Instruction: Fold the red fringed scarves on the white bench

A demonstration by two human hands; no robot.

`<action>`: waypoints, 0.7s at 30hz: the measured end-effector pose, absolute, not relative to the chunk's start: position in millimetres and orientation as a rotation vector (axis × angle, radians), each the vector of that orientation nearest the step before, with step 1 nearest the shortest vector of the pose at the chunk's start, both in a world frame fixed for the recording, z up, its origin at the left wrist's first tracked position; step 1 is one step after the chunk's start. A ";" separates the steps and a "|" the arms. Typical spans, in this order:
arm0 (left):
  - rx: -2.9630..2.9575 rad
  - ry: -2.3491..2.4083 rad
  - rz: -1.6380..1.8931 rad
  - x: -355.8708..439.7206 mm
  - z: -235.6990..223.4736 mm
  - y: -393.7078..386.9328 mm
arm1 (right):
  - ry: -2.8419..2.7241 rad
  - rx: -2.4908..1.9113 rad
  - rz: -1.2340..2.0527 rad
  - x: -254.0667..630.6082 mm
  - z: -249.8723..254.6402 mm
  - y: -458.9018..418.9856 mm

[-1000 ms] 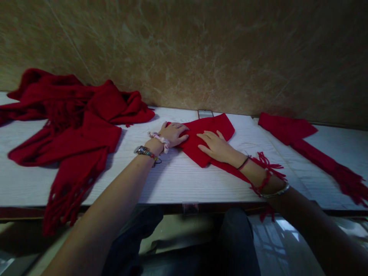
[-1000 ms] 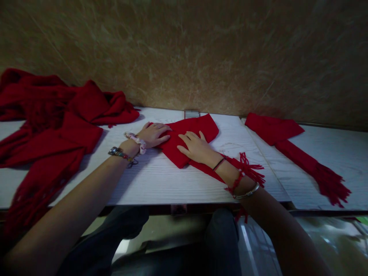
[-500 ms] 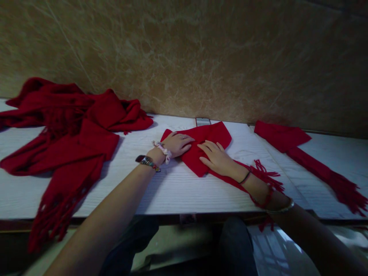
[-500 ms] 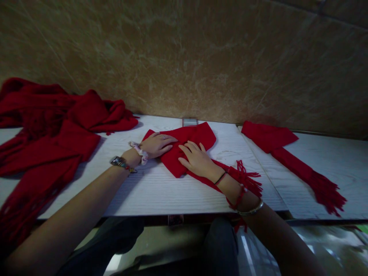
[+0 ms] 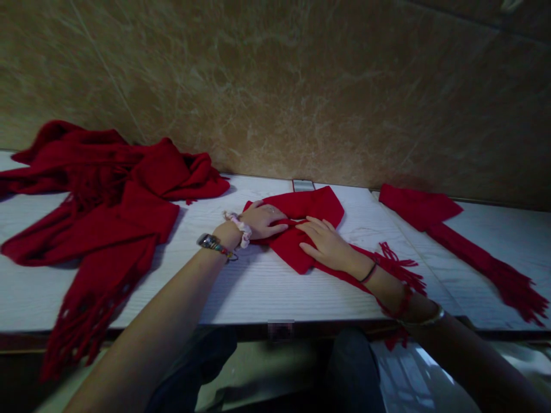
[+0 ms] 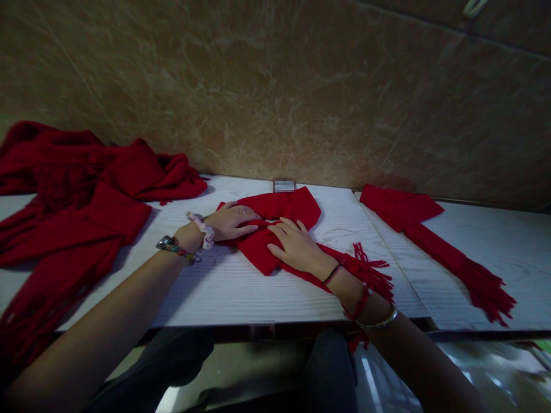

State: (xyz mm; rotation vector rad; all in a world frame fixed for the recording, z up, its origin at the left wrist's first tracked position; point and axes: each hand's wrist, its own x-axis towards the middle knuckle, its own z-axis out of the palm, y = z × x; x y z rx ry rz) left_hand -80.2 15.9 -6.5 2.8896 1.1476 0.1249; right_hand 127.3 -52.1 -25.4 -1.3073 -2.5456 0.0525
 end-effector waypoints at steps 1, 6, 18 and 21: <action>2.885 1.204 0.115 -81.3 -7.9 16.1 | -2.554 -1.299 0.052 128.2 -25.1 -53.7; 2.923 1.217 0.123 -83.2 -8.5 16.2 | -2.610 -1.242 0.046 132.0 -23.3 -57.6; 2.892 1.259 0.239 -73.1 -11.2 18.5 | -2.346 -1.156 -0.036 134.1 -25.5 -0.1; 2.833 1.309 0.397 -72.4 -7.8 16.7 | -2.206 -1.205 -0.048 135.9 -32.3 2.1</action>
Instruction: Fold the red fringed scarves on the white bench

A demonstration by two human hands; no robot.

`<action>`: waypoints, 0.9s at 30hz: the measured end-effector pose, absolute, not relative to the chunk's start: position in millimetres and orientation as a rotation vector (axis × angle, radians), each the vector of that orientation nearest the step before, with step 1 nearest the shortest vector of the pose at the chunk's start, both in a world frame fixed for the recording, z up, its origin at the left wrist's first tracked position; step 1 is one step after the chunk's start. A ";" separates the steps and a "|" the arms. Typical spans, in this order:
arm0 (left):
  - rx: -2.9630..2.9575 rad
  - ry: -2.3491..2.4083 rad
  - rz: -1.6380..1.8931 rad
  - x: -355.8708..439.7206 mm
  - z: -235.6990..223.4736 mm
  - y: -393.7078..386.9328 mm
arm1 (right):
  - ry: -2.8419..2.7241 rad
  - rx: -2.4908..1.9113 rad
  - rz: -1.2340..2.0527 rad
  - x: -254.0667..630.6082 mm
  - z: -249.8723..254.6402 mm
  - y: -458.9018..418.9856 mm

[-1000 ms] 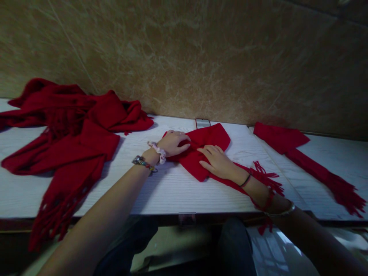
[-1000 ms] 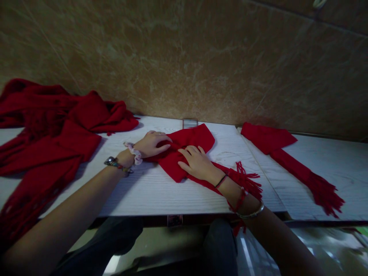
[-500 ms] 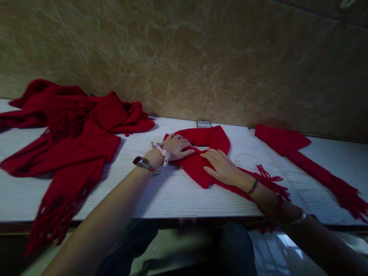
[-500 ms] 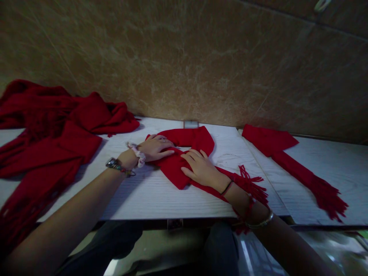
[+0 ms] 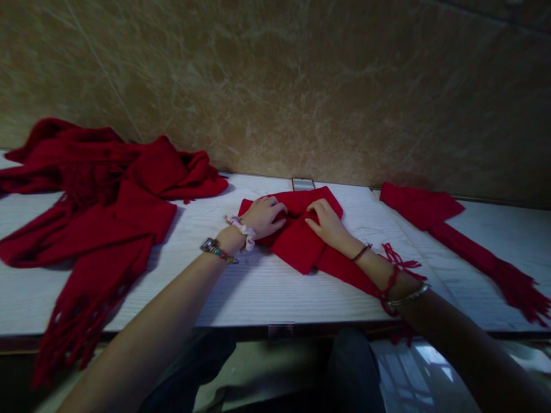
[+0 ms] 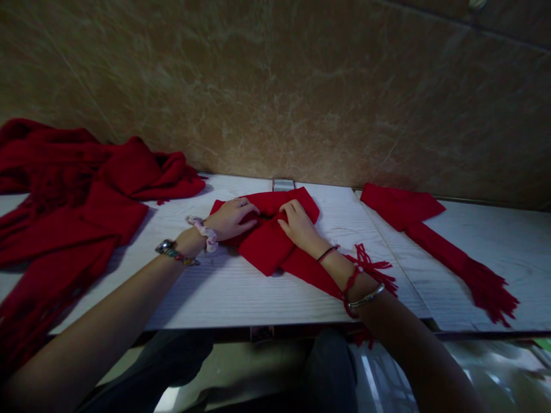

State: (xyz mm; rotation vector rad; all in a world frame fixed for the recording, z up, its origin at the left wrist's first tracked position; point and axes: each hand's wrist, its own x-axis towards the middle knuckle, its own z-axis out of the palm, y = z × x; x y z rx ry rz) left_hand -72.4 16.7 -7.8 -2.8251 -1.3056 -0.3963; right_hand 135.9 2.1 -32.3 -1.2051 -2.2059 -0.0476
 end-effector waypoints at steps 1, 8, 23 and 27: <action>-2.831 -1.312 -0.448 -71.2 -5.7 14.5 | -2.193 -1.211 -0.045 136.0 -33.7 1.1; -3.030 -1.333 -0.090 -64.5 3.3 -6.9 | -2.340 -1.211 0.030 142.6 -36.0 -11.9; -2.764 -1.655 0.031 -73.7 -13.7 -1.3 | -2.674 -1.332 0.088 140.7 -25.5 -58.4; -2.756 -1.627 -0.005 -72.6 -13.7 -2.5 | -2.659 -1.322 0.066 142.0 -27.5 -55.8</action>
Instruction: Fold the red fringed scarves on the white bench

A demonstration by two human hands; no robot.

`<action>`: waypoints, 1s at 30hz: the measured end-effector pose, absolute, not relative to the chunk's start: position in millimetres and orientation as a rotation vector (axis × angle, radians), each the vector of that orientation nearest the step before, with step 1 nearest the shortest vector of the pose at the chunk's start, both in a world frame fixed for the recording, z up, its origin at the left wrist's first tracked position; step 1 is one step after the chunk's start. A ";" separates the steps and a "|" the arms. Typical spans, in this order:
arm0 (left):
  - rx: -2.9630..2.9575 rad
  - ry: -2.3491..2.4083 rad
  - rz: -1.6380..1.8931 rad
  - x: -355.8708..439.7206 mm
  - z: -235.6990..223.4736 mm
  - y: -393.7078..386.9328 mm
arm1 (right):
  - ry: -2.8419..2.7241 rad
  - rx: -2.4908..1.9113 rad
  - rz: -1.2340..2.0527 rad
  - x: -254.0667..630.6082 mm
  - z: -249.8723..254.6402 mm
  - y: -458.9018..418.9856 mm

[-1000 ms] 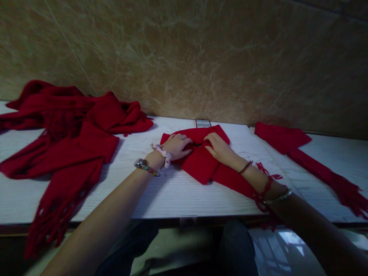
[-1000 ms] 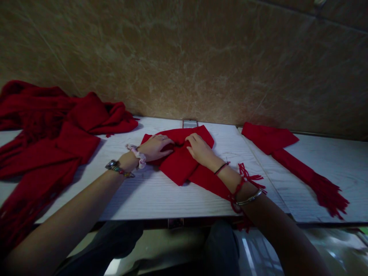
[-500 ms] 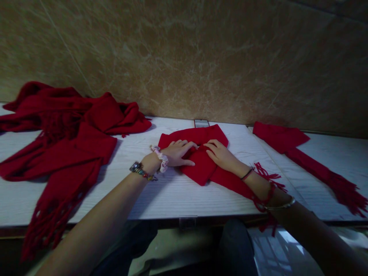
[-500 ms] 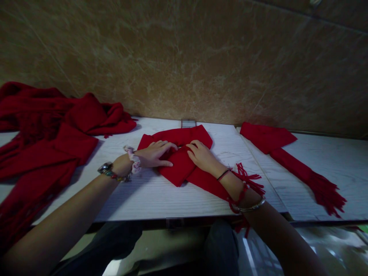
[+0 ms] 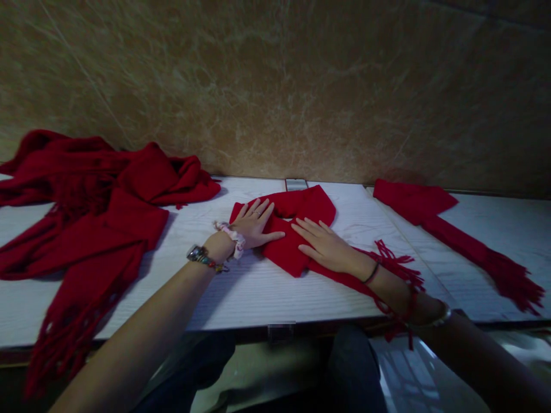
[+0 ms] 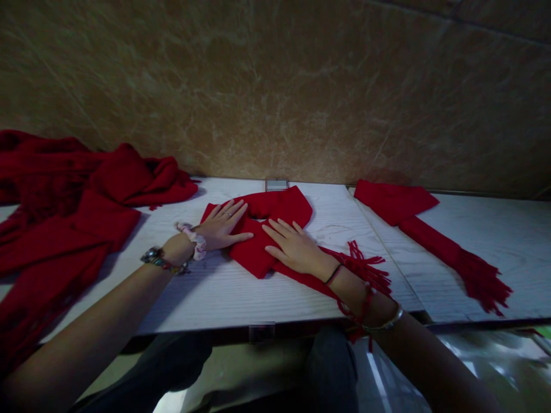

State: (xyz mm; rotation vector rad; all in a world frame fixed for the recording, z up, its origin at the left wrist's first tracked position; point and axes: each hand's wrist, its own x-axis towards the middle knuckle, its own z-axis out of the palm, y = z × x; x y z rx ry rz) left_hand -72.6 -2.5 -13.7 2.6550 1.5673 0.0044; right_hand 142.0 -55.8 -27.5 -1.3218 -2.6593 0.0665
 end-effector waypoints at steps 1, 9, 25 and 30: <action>2.660 1.559 0.013 -71.2 -13.2 -4.2 | -2.654 -1.321 0.062 141.9 -27.9 -54.7; 2.565 1.449 -0.158 -63.7 -4.5 -16.0 | -2.606 -1.330 0.075 139.8 -30.3 -53.5; 2.812 1.232 -0.079 -84.9 5.3 17.1 | -2.688 -1.266 -0.183 146.0 -24.2 2.6; 2.928 1.157 0.104 -86.1 1.4 18.7 | -2.642 -1.294 -0.109 151.1 -19.6 0.1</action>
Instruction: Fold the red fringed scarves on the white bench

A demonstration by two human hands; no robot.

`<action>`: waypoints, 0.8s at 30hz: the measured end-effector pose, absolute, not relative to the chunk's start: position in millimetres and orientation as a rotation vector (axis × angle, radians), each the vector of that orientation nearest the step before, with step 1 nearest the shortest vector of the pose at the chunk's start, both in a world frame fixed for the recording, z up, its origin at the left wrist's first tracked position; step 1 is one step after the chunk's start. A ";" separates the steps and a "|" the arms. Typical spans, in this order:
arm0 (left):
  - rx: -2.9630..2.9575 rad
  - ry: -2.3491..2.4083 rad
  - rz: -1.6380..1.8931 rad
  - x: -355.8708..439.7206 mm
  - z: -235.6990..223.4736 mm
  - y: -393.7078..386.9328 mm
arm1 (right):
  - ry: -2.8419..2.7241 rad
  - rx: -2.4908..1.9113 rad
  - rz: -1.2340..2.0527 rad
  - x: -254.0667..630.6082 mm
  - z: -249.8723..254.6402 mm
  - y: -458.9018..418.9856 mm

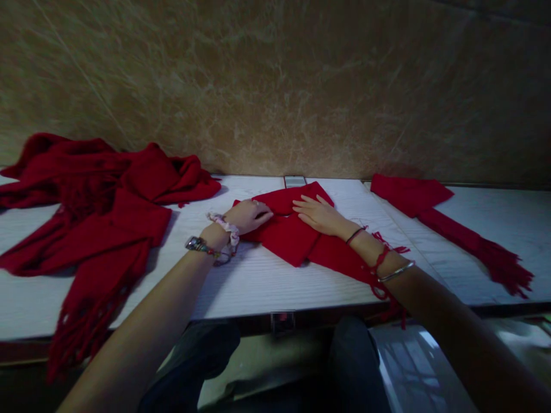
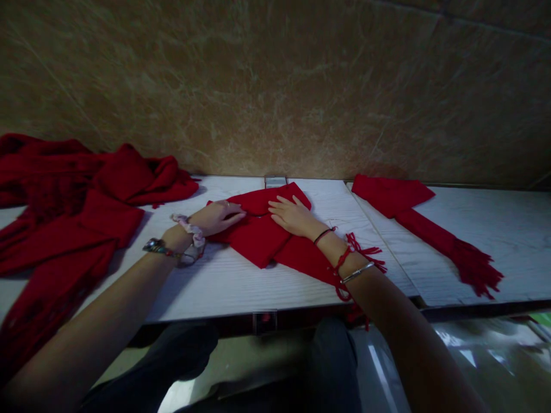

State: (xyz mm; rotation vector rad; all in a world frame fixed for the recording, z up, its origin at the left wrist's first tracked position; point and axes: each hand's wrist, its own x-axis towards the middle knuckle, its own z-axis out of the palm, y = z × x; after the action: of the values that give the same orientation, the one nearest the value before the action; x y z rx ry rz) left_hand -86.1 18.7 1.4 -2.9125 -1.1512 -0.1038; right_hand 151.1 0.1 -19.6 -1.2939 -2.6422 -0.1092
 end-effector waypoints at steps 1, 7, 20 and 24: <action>-2.928 -1.096 -0.167 -85.0 -1.3 17.9 | -2.606 -1.303 -0.073 153.6 -19.0 -1.7; -2.896 -1.160 -0.255 -76.2 -11.5 16.4 | -2.589 -1.277 0.154 171.9 -26.5 -27.8; -2.718 -1.296 -0.104 -77.0 -10.9 13.5 | -2.587 -1.397 0.157 176.0 -38.0 -34.9; -2.662 -1.395 -0.276 -79.5 -14.6 14.2 | -2.582 -1.387 0.118 174.5 -38.0 -37.4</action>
State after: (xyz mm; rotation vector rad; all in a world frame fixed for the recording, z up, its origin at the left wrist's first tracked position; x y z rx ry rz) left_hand -79.5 14.2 -14.6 -2.6623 -1.3948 -0.2757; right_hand 174.5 -37.4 -38.0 -1.3874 -2.5820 0.1179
